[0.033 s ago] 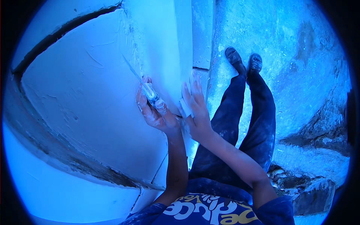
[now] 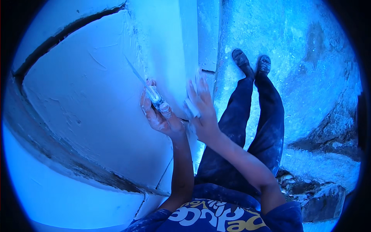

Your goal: The person is using a putty knife and a cloth to patch or smooth out a gap or crack in a white wall structure.

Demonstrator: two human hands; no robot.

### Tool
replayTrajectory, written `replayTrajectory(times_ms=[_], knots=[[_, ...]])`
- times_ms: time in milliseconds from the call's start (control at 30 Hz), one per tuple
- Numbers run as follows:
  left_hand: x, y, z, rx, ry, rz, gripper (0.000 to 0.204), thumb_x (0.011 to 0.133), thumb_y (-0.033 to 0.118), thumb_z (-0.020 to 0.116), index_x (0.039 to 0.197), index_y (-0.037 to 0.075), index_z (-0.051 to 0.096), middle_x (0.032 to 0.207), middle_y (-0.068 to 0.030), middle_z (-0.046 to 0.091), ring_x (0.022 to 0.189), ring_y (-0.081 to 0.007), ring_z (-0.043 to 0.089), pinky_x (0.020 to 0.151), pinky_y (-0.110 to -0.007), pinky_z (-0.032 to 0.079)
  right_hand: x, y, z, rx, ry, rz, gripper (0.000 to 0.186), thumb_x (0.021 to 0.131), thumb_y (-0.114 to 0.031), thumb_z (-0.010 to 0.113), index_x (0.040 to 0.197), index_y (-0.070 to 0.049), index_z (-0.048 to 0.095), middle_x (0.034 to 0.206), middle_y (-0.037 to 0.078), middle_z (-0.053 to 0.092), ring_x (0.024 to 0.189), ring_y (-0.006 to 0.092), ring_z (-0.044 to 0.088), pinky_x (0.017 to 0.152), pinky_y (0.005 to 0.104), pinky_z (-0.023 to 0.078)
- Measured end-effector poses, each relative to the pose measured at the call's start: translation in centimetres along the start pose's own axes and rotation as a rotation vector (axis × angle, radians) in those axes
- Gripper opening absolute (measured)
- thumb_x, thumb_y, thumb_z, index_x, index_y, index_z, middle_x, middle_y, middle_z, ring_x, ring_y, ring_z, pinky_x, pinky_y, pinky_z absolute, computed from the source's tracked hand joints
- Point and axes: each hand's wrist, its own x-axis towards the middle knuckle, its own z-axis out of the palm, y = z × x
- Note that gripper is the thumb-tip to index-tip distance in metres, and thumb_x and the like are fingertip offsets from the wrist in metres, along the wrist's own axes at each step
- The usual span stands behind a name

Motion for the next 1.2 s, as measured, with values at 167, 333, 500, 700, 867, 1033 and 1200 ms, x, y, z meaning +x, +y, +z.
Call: replayTrajectory(times_ms=[167,333,500,700,867,1033,1200], knots=[[0.5,0.1,0.5,-0.002,0.026,0.047,0.056,0.103,0.032,0.05,0.139,-0.01,0.044,0.138,-0.0251,0.053,0.131,-0.0351,0.051,0.114,-0.049,0.037,8.3,-1.4,-2.6,-0.101,-0.004,-0.185,0.061,0.095,-0.008,0.057,0.153,0.001,0.04,0.163,0.026,0.024,0.153,0.0413,0.02,0.122,0.05,0.019],[0.2,0.2,0.7,0.038,0.021,0.041,0.056,0.103,0.034,0.05,0.137,-0.01,0.046,0.138,-0.0251,0.053,0.13,-0.0355,0.053,0.114,-0.05,0.038,3.8,-1.3,-0.4,-0.076,0.057,-0.103,0.081,0.08,0.0,0.051,0.158,-0.002,0.029,0.159,0.031,0.027,0.152,0.0491,0.014,0.121,0.0609,0.014],[-0.1,-0.2,-0.1,0.079,0.009,0.059,0.052,0.104,0.03,0.049,0.137,-0.01,0.047,0.138,-0.0241,0.053,0.13,-0.0345,0.053,0.114,-0.048,0.038,2.7,-2.6,-0.3,-0.099,0.006,0.073,0.083,0.079,0.001,0.048,0.159,0.001,0.023,0.163,0.029,0.018,0.153,0.0478,0.01,0.121,0.0617,0.012],[-0.2,0.1,-0.6,0.171,-0.042,0.065,0.045,0.106,0.028,0.051,0.143,0.004,0.045,0.139,-0.024,0.048,0.129,-0.0411,0.053,0.107,-0.053,0.046,11.9,-2.8,-0.7,-0.019,0.192,-0.119,0.058,0.101,-0.007,0.051,0.156,0.001,0.032,0.163,0.026,0.024,0.151,0.0411,0.025,0.123,0.0462,0.021],[0.0,-0.1,-0.4,0.25,-0.05,0.091,0.043,0.105,0.028,0.05,0.138,0.0,0.047,0.138,-0.0264,0.049,0.126,-0.0419,0.054,0.102,-0.053,0.05,7.7,-2.3,-0.5,-0.119,0.173,-0.083,0.059,0.099,-0.01,0.055,0.155,-0.004,0.037,0.163,0.023,0.028,0.152,0.0416,0.021,0.123,0.0543,0.015],[-0.2,-0.3,-0.2,0.172,-0.006,0.07,0.041,0.105,0.026,0.05,0.135,-0.002,0.048,0.136,-0.028,0.049,0.126,-0.0425,0.054,0.102,-0.052,0.05,7.0,-2.6,-0.2,-0.024,0.195,0.049,0.059,0.098,-0.016,0.058,0.154,-0.007,0.041,0.16,0.02,0.036,0.153,0.0393,0.023,0.122,0.0597,0.01],[0.4,0.9,0.1,0.138,-0.028,0.044,0.041,0.104,0.024,0.05,0.135,-0.003,0.049,0.137,-0.0276,0.049,0.127,-0.0418,0.053,0.104,-0.05,0.049,12.9,-1.5,-1.9,0.028,0.282,-0.182,0.057,0.092,-0.014,0.067,0.147,-0.007,0.052,0.152,0.021,0.048,0.149,0.039,0.033,0.119,0.0578,0.022]])
